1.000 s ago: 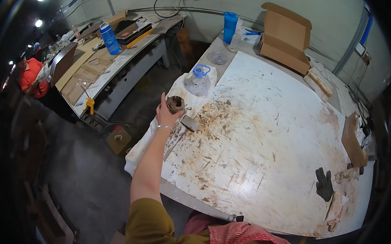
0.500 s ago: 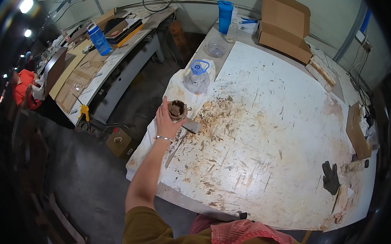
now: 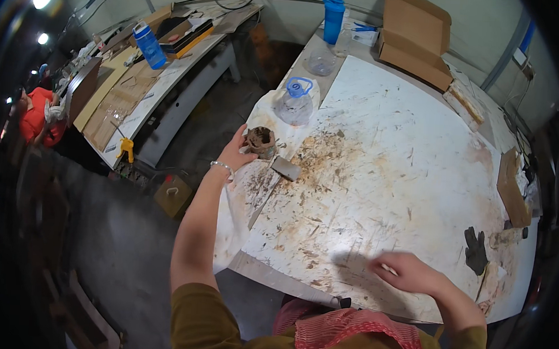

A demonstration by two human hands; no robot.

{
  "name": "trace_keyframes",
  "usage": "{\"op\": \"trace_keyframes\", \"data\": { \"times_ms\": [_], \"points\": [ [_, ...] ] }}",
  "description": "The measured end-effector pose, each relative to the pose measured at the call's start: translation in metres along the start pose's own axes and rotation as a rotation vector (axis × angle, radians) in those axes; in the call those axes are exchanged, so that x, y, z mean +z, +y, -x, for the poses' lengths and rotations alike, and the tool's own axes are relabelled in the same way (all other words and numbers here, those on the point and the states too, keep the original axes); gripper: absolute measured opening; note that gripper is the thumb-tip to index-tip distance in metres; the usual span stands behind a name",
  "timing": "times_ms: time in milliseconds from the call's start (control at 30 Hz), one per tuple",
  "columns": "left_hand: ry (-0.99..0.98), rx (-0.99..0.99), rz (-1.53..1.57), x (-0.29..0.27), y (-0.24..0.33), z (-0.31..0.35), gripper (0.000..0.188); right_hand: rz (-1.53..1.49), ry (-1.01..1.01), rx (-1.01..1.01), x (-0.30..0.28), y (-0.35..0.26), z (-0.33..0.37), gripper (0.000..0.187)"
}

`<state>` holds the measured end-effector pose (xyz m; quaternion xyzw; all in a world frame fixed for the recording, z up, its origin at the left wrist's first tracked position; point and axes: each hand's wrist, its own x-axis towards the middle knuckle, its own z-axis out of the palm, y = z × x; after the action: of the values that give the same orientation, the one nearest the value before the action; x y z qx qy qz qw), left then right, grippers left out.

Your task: The person puts on an apron, blows dust off wooden boards using an air nozzle, and reads a document. Then, the person lifts and flips wooden boards on a stack, and walks to a workbench to pick up a container.

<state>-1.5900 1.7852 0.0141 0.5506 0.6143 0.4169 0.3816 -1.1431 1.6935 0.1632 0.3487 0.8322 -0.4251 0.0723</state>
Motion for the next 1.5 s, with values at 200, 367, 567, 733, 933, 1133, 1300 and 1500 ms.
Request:
{"op": "trace_keyframes", "data": {
  "times_ms": [200, 367, 567, 733, 933, 1133, 1300, 1500],
  "points": [
    [0.028, 0.044, -0.092, 0.012, 0.015, -0.010, 0.089, 0.433, 0.115, -0.518, 0.043, -0.043, -0.131, 0.037],
    [-0.005, 0.048, -0.045, 0.011, 0.012, -0.010, 0.080, 0.481, 0.292, -0.559, 0.077, -0.054, -0.190, 0.046],
    [0.048, 0.088, -0.258, 0.014, -0.007, -0.012, 0.069, 0.559, 0.412, -0.639, 0.107, -0.054, -0.234, 0.036],
    [0.167, 0.064, -0.259, 0.030, 0.004, -0.011, 0.069, 0.615, 0.399, -0.578, 0.108, -0.053, -0.238, 0.028],
    [0.115, -0.065, 0.103, 0.023, 0.014, -0.024, 0.057, 0.603, 0.408, -0.571, 0.108, -0.051, -0.237, 0.028],
    [0.109, -0.060, 0.173, 0.022, 0.013, -0.021, 0.054, 0.352, 0.601, -0.427, 0.042, -0.043, -0.228, 0.036],
    [0.124, -0.051, 0.254, 0.022, 0.007, -0.022, 0.053, 0.128, 0.715, -0.151, -0.004, -0.012, -0.274, 0.045],
    [0.211, 0.017, 0.069, 0.032, 0.011, -0.019, 0.049, 0.215, 0.568, 0.040, -0.002, -0.023, -0.314, 0.050]
  ]
}}
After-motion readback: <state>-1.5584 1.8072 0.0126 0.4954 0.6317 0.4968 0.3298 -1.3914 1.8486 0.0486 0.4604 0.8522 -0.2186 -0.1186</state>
